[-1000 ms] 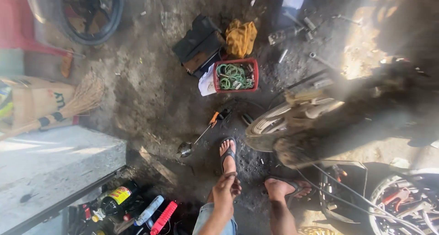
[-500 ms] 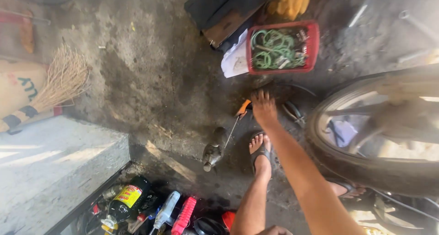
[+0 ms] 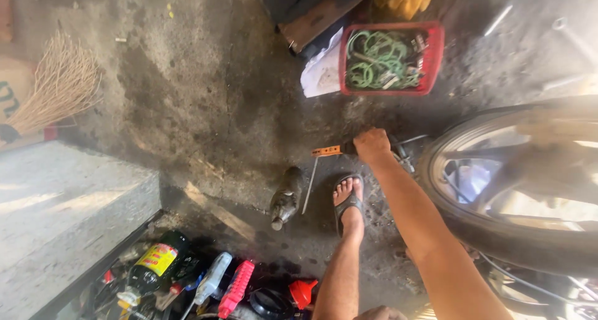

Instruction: Welding metal components onto the lower frame of a motorcycle.

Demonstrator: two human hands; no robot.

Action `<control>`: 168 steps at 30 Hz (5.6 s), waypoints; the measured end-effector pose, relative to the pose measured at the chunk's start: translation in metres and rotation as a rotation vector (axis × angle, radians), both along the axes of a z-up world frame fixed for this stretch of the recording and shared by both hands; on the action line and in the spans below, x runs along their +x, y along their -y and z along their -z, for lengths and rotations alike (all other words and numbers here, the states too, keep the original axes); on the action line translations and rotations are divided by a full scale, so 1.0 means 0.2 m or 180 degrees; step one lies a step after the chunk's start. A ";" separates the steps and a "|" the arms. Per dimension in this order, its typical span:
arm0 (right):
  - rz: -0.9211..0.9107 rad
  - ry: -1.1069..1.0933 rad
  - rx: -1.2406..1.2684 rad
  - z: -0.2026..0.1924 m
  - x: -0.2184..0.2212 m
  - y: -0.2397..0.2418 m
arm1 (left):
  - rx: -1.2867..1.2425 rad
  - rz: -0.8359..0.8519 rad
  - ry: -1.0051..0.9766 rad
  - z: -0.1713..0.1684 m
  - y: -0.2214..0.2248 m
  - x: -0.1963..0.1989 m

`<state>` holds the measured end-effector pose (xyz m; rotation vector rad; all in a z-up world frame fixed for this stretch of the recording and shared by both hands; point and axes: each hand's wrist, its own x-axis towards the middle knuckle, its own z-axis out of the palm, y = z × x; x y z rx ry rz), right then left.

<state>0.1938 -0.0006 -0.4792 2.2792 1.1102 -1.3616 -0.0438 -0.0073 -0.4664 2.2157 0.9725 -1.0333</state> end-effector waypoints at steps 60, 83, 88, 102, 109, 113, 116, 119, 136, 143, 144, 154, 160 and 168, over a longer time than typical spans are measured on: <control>0.9348 0.1108 0.1944 -2.69 -0.87 2.03 | -0.2302 0.5184 0.3243 -3.51 1.75 1.99; 0.9130 0.0917 0.3780 -2.30 -0.26 1.70 | -0.1766 0.5190 0.0038 -2.80 1.67 1.68; 0.8893 0.0927 0.4361 -2.23 -0.24 1.65 | -0.1718 0.4764 -0.0352 -2.71 1.66 1.71; 0.8312 0.1075 0.4963 -2.27 -0.16 1.72 | -0.1418 0.4138 -0.0594 -2.71 1.67 1.73; 0.8249 0.0889 0.5047 -2.26 -0.14 1.71 | -0.1227 0.4070 -0.0587 -2.70 1.63 1.72; 0.8221 0.0987 0.5140 -2.26 -0.14 1.71 | -0.1351 0.4053 -0.0555 -2.70 1.64 1.72; 0.8232 0.0930 0.4964 -2.26 -0.14 1.71 | -0.1314 0.4029 -0.0593 -2.71 1.66 1.72; 0.8166 0.0952 0.5079 -2.26 -0.14 1.71 | -0.1180 0.3996 -0.0693 -2.72 1.67 1.72; 0.8044 0.1096 0.5016 -2.27 -0.14 1.73 | -0.1126 0.3975 -0.0745 -2.73 1.68 1.72; 0.8125 0.0819 0.4860 -2.27 -0.14 1.74 | -0.1183 0.3919 -0.0748 -2.71 1.66 1.72; 0.8093 0.1006 0.4899 -2.26 -0.14 1.73 | -0.1191 0.3905 -0.0746 -2.71 1.66 1.72; 0.8105 0.0710 0.4821 -2.24 -0.15 1.71 | -0.1241 0.3876 -0.0790 -2.71 1.67 1.72; 0.8170 0.0700 0.4785 -2.27 -0.14 1.75 | -0.1086 0.4057 -0.0807 -2.72 1.67 1.73; 0.8084 0.0984 0.4883 -2.28 -0.16 1.74 | -0.1163 0.4033 -0.0779 -2.72 1.67 1.72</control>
